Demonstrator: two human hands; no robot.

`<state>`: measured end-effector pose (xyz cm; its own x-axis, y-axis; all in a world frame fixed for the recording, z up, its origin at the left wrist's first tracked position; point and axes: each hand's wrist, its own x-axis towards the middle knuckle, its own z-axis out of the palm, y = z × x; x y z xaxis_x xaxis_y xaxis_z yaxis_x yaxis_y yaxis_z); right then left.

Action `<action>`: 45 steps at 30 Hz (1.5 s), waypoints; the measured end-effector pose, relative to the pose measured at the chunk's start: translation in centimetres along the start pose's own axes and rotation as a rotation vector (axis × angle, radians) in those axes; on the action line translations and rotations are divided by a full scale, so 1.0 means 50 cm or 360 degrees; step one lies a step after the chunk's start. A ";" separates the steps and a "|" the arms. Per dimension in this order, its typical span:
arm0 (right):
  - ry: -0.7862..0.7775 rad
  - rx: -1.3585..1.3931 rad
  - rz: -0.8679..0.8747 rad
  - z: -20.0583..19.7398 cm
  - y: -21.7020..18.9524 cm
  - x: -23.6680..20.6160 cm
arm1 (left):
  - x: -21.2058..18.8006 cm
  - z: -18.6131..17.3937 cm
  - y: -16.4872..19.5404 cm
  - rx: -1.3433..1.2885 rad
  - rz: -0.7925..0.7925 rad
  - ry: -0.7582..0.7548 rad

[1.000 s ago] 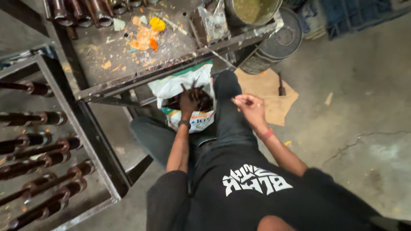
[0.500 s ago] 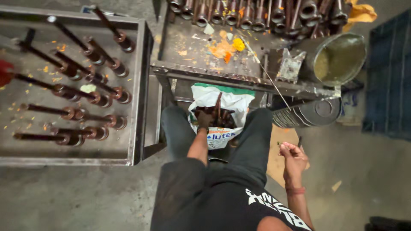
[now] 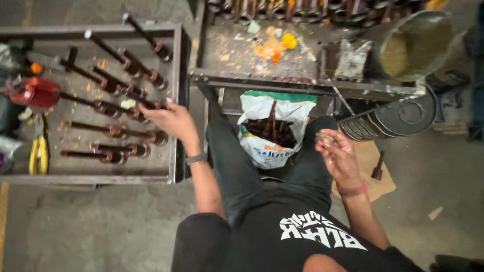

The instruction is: The person repeatedly picks up cylindrical metal parts, dips a small brush into a liquid container, and applies the liquid to the parts. The person then places the coated parts into a white sack between their legs.

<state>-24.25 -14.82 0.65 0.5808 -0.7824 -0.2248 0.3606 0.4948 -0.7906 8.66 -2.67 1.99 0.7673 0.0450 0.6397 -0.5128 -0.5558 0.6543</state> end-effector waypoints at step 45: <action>0.0031 -0.1184 -0.0257 0.009 -0.420 0.264 | -0.347 -0.071 0.111 -0.2139 -0.2082 -0.1930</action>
<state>-23.83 -35.36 14.58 0.5470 -0.8335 -0.0783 -0.1512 -0.0064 -0.9885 -8.85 -3.60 -4.03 0.3270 -0.8659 -0.3786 0.8458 0.0894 0.5259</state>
